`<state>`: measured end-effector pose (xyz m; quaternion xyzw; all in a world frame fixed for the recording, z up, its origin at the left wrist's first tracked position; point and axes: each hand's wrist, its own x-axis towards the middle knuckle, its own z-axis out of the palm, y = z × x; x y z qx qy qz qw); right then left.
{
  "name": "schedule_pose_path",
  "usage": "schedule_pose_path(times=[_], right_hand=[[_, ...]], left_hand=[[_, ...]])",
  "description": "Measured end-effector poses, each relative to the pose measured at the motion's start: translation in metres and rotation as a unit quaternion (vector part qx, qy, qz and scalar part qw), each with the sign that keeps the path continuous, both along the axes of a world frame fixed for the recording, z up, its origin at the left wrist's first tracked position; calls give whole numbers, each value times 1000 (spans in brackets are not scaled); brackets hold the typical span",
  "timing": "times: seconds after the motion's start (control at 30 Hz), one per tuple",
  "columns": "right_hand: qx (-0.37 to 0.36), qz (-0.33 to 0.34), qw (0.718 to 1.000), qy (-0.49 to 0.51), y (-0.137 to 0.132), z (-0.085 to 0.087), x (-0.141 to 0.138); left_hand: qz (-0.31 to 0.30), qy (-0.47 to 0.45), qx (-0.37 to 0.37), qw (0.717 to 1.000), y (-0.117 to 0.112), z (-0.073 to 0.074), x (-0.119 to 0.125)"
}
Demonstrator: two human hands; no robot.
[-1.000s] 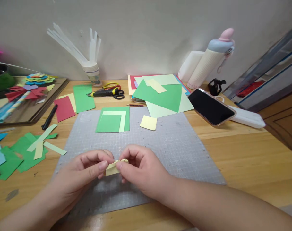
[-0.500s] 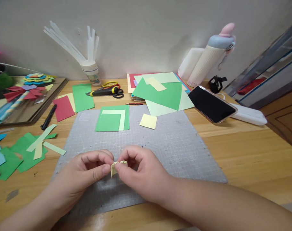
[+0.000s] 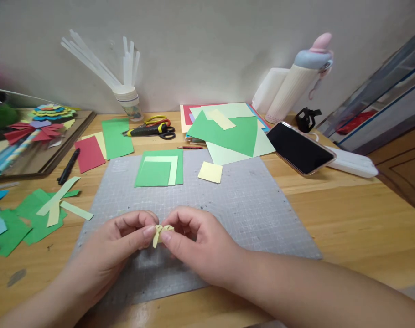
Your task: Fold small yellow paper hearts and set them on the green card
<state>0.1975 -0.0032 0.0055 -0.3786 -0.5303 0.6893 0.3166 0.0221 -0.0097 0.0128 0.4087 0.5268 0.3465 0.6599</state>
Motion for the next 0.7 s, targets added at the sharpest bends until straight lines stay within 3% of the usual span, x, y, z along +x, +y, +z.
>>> schedule_pose_path(times=[0.23,0.5,0.7], right_hand=[[-41,-15,999,-1,1,-1,-2],[-21,-22,999,-10,2,-1,0],[12,3,999,-32,1,-3,2]], left_hand=[[12,25,22,999,1,-1,-1],[-43,93,62,993,-4,5,5],[-96,94,99,986,-7,4,5]])
